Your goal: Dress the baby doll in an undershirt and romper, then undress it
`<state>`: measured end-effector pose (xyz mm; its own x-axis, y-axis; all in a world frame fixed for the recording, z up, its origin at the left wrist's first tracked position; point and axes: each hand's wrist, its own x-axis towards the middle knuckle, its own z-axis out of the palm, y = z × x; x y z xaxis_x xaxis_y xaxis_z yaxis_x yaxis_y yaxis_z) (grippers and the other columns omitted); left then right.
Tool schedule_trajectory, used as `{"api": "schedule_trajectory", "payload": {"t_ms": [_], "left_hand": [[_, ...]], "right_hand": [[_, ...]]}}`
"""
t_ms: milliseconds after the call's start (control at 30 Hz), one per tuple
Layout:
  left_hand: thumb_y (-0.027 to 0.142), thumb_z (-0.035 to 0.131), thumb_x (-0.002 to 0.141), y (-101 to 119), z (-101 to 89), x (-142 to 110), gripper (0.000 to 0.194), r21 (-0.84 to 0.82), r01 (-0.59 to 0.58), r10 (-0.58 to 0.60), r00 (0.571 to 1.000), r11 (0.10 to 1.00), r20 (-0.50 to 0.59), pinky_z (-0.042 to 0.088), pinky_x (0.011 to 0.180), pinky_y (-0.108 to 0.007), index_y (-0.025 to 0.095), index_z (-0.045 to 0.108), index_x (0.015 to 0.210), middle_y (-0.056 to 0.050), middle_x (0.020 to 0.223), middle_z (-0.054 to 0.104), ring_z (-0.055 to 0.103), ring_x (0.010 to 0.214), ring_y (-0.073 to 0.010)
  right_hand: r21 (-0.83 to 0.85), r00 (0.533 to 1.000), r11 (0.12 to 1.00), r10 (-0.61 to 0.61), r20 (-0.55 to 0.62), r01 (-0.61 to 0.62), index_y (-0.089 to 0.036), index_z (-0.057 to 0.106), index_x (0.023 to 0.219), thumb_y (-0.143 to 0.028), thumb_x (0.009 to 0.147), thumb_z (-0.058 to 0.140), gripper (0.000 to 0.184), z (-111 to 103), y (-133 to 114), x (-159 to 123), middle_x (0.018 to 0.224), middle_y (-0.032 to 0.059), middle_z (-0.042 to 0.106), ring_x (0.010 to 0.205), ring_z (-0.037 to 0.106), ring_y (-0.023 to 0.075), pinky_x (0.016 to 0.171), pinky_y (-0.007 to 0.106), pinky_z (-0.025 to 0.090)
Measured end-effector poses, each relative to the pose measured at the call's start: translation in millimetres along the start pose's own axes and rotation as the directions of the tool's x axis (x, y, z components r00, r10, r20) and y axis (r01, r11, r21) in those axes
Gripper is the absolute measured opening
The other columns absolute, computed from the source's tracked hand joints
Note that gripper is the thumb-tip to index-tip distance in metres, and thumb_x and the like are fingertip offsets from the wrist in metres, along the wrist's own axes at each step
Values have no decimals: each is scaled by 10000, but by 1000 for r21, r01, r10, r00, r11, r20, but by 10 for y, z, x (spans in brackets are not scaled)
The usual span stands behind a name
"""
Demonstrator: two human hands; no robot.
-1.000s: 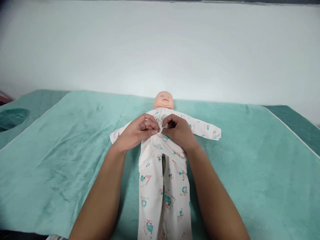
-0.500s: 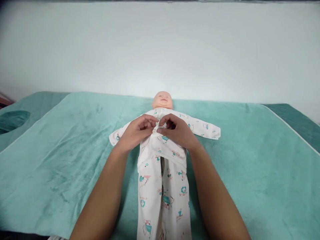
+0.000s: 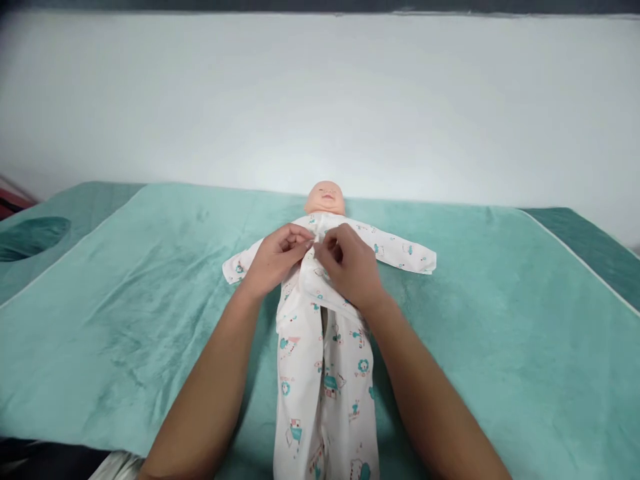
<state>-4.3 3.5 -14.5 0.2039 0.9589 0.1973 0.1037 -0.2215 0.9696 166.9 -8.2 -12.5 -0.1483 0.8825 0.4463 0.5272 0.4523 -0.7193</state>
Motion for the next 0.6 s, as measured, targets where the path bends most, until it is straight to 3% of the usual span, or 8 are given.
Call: {"api": "schedule_trajectory", "payload": {"t_ms": [67, 133, 233, 300, 367, 467, 600], "left_hand": [[375, 596, 885, -73, -7, -105, 173, 73, -16, 20, 998, 997, -62, 373, 570, -237, 205, 622, 904, 32, 694, 537, 475, 599, -102], [363, 578, 899, -134, -19, -268, 165, 191, -51, 67, 994, 980, -82, 374, 583, -245, 203, 613, 873, 32, 682, 529, 464, 608, -107], [331, 638, 865, -151, -26, -556, 132, 354, -172, 157, 985, 919, 70, 392, 610, -256, 207, 596, 857, 22, 724, 539, 472, 649, -118], [315, 721, 797, -130, -10, -717, 204, 418, -261, 198, 962, 870, 188, 419, 642, -266, 215, 599, 927, -5, 844, 575, 509, 729, -136], [271, 745, 766, -119, 22, -823, 327, 470, -298, 211, 950, 831, 230, 447, 679, -282, 227, 586, 1049, -38, 987, 588, 540, 811, -158], [184, 656, 821, -157, 80, -887, 316, 563, -326, 269, 945, 760, 184, 466, 735, -308, 240, 566, 1119, -56, 1044, 586, 569, 888, -178], [117, 593, 843, -237, 126, -915, 246, 654, -423, 476, 873, 628, 107, 454, 750, -339, 247, 595, 1051, -45, 931, 599, 570, 886, -200]], "right_hand": [[-180, 985, 974, -117, 129, 139, -217, 486, 791, -407, 909, 581, 243, -23, -59, -118, 734, -7, 534, 648, 465, 139, 597, 292, 297], [-295, 930, 910, -198, 311, 292, -213, 476, 763, -470, 884, 621, 319, -73, -105, -234, 755, 11, 551, 681, 483, 157, 571, 297, 244], [-370, 869, 846, -197, 453, 385, -214, 503, 814, -472, 849, 671, 310, -180, -153, -374, 863, 38, 590, 777, 532, 193, 543, 298, 204], [-412, 873, 838, -144, 467, 359, -219, 510, 843, -383, 844, 680, 236, -249, -173, -441, 884, 34, 595, 800, 545, 198, 529, 297, 201], [-441, 886, 840, -97, 454, 318, -224, 512, 855, -252, 853, 634, 125, -305, -190, -483, 877, 25, 593, 795, 545, 192, 524, 299, 209], [-388, 885, 872, -102, 454, 300, -225, 505, 849, -119, 840, 543, 113, -383, -220, -491, 866, 23, 587, 794, 536, 185, 546, 299, 265], [-101, 873, 945, -242, 424, 311, -222, 472, 779, -75, 799, 522, 157, -527, -250, -439, 915, 42, 575, 819, 530, 187, 673, 320, 408]]}}
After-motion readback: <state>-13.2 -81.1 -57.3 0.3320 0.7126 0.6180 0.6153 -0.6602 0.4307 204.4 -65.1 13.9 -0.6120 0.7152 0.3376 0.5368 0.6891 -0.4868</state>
